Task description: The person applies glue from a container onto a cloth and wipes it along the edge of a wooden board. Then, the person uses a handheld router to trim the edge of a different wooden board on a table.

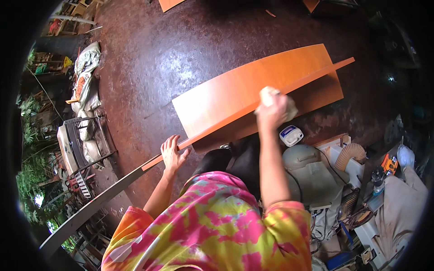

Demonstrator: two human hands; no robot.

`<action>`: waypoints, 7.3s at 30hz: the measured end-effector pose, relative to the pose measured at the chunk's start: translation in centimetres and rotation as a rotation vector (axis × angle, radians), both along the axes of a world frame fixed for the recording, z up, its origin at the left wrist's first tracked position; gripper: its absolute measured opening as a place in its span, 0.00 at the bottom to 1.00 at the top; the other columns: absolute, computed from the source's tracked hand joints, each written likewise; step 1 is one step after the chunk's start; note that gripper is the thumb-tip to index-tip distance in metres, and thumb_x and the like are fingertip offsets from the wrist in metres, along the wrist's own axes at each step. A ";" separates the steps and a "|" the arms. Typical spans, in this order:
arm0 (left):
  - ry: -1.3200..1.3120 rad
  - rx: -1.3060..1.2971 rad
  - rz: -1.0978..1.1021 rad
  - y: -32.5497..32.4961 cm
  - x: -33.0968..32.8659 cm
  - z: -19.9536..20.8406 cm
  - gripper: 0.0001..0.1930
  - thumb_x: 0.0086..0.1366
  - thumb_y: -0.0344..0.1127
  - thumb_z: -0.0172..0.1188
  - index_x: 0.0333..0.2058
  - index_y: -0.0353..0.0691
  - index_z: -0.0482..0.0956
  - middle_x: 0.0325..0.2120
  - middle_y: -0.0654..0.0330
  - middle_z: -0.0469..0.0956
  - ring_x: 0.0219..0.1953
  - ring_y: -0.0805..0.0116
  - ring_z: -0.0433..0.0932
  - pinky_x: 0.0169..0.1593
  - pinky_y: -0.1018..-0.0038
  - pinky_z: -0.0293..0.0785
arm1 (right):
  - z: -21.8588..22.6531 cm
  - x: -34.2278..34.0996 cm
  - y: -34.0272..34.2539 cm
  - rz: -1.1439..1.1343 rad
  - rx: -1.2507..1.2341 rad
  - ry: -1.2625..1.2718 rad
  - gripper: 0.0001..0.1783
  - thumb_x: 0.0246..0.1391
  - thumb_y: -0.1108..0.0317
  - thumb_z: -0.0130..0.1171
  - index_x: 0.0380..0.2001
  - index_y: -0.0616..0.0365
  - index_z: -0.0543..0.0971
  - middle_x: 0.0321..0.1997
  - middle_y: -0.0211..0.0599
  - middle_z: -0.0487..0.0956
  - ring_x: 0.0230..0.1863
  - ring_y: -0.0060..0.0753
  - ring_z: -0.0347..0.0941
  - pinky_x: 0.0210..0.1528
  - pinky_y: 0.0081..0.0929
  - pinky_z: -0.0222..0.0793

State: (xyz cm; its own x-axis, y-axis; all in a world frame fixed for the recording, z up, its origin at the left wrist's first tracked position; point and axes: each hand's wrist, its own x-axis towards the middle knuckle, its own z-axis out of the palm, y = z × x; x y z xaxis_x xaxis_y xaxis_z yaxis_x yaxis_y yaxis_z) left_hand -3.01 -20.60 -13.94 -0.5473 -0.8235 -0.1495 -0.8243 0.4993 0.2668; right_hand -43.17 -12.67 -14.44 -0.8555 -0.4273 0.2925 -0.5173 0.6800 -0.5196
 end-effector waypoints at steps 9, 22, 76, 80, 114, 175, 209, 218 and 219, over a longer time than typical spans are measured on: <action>-0.020 0.076 -0.134 0.6 -17.3 0.2 0.51 0.54 0.68 0.70 0.68 0.39 0.68 0.62 0.48 0.75 0.66 0.48 0.71 0.71 0.53 0.60 | -0.4 0.6 2.5 0.356 -0.211 -0.295 0.19 0.42 0.71 0.76 0.41 0.40 0.87 0.39 0.31 0.80 0.37 0.43 0.81 0.36 0.42 0.78; -0.021 0.130 -0.220 1.7 -35.7 0.0 0.52 0.53 0.66 0.71 0.69 0.39 0.67 0.60 0.46 0.76 0.64 0.46 0.72 0.70 0.53 0.62 | -1.7 -19.0 4.0 0.226 -0.220 -0.398 0.16 0.47 0.69 0.73 0.42 0.49 0.85 0.44 0.43 0.79 0.44 0.53 0.78 0.46 0.49 0.74; -0.033 0.060 -0.277 5.7 -38.3 0.3 0.37 0.61 0.64 0.66 0.58 0.41 0.80 0.49 0.52 0.83 0.55 0.52 0.78 0.64 0.55 0.64 | -0.4 -59.6 13.3 -0.414 -0.318 -0.336 0.14 0.52 0.63 0.73 0.41 0.56 0.88 0.39 0.42 0.88 0.37 0.39 0.85 0.43 0.38 0.78; -0.010 0.091 -0.298 6.1 -39.0 0.0 0.36 0.60 0.62 0.68 0.58 0.41 0.80 0.48 0.52 0.83 0.53 0.51 0.79 0.63 0.55 0.65 | -0.3 -54.8 21.3 -0.342 -0.562 -0.327 0.12 0.52 0.65 0.72 0.35 0.62 0.86 0.33 0.43 0.86 0.34 0.33 0.82 0.39 0.35 0.75; -0.021 0.090 -0.278 5.3 -37.4 -0.9 0.36 0.60 0.60 0.69 0.58 0.39 0.80 0.45 0.51 0.84 0.47 0.54 0.82 0.64 0.55 0.66 | 15.9 -52.4 63.4 -1.085 0.328 0.363 0.22 0.56 0.61 0.63 0.55 0.51 0.81 0.54 0.49 0.82 0.55 0.57 0.77 0.56 0.53 0.73; -0.028 0.106 -0.231 3.5 -36.4 0.9 0.37 0.60 0.67 0.66 0.57 0.44 0.80 0.52 0.57 0.83 0.56 0.58 0.80 0.64 0.56 0.64 | 2.0 -24.9 11.7 0.616 0.488 0.003 0.50 0.48 0.79 0.56 0.78 0.57 0.56 0.84 0.40 0.53 0.83 0.62 0.43 0.78 0.74 0.37; 0.114 0.334 0.035 2.2 -26.3 1.5 0.34 0.70 0.69 0.52 0.51 0.42 0.86 0.46 0.48 0.86 0.50 0.48 0.85 0.55 0.56 0.78 | 3.7 -18.9 9.9 0.593 0.551 0.132 0.49 0.48 0.74 0.59 0.77 0.56 0.59 0.83 0.39 0.55 0.82 0.66 0.44 0.76 0.80 0.38; 0.065 0.301 0.051 2.3 -26.7 1.7 0.34 0.69 0.69 0.53 0.49 0.43 0.87 0.42 0.51 0.87 0.47 0.49 0.86 0.52 0.56 0.80 | 3.5 -14.7 9.3 0.911 0.479 0.161 0.41 0.49 0.70 0.57 0.70 0.58 0.69 0.78 0.46 0.61 0.77 0.72 0.51 0.72 0.83 0.46; 0.048 0.316 0.058 2.5 -26.4 1.8 0.34 0.69 0.70 0.53 0.49 0.43 0.87 0.42 0.51 0.87 0.47 0.49 0.86 0.52 0.56 0.80 | 4.5 -18.0 8.8 0.777 0.518 0.257 0.40 0.48 0.71 0.58 0.69 0.56 0.70 0.76 0.45 0.62 0.76 0.71 0.53 0.70 0.82 0.49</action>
